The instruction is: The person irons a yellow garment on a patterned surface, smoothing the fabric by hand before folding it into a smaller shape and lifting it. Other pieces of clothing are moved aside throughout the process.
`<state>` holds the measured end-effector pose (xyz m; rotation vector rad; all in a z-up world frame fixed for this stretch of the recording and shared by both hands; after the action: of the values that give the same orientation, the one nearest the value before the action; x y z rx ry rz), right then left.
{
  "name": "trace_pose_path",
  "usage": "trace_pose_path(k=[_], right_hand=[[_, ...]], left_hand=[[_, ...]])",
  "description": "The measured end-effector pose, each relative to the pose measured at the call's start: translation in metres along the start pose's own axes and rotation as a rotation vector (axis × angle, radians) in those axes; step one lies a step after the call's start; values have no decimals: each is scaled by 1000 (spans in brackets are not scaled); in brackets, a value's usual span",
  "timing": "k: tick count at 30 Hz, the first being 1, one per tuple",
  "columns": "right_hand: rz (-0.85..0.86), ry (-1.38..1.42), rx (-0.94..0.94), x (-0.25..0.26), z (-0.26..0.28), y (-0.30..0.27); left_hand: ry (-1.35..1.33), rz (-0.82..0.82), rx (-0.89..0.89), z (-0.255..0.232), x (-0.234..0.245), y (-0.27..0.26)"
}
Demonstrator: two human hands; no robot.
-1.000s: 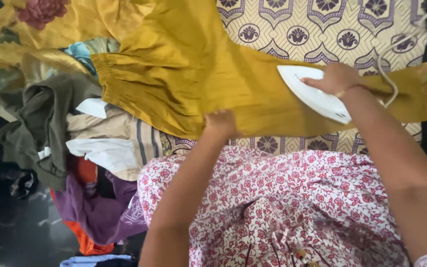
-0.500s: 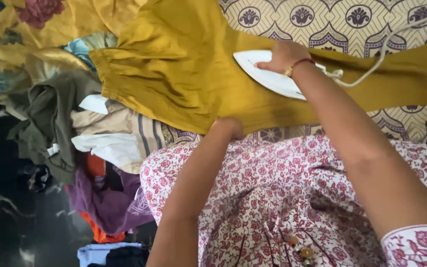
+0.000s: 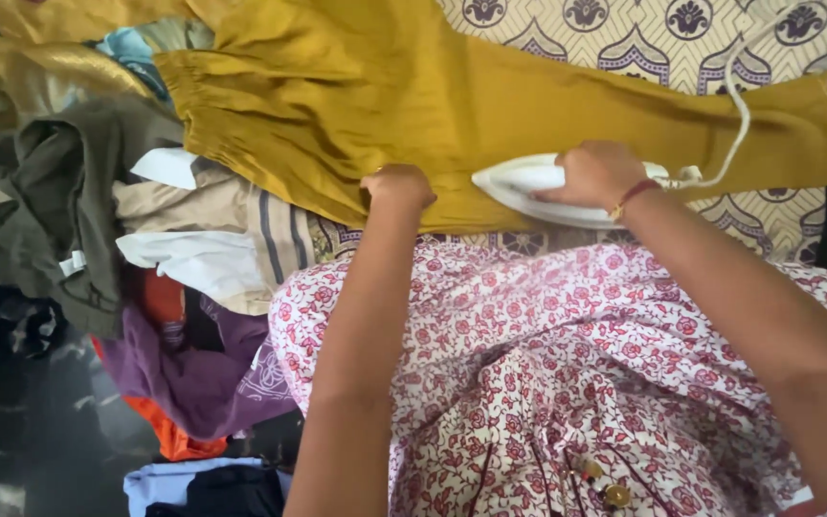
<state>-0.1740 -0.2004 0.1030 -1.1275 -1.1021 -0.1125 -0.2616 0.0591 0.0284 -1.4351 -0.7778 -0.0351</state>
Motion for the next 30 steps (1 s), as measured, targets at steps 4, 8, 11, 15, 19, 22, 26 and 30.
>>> trace_pose_path(k=[4, 8, 11, 15, 19, 22, 26, 30], right_hand=[[-145, -11, -22, 21, -11, 46], [-127, -19, -60, 45, -21, 98], [-236, 68, -147, 60, -21, 106], [-149, 35, -117, 50, -20, 95], [25, -79, 24, 13, -12, 53], [309, -266, -13, -1, -20, 3], [310, -201, -27, -26, -85, -27], [263, -237, -15, -27, -104, -44]], left_hand=[[82, 72, -23, -12, -1, 4], [145, 83, -3, -14, -6, 21], [178, 106, -10, -7, -4, 26], [112, 72, -20, 5, 0, 29], [69, 53, -29, 12, 8, 11], [59, 98, -25, 15, 2, -21], [-13, 87, 2, 19, -25, 23], [38, 107, 13, 13, -22, 17]])
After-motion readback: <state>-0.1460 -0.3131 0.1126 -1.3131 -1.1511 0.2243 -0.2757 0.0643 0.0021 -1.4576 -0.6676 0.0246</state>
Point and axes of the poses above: each hand's wrist, its own y-axis towards the middle knuckle, its own x-axis out of the back of the hand, z = x × y, the point moved 3 cm from there along y, towards the middle knuckle, and after that the axes turned 9 degrees about z, right-handed, at the moved point
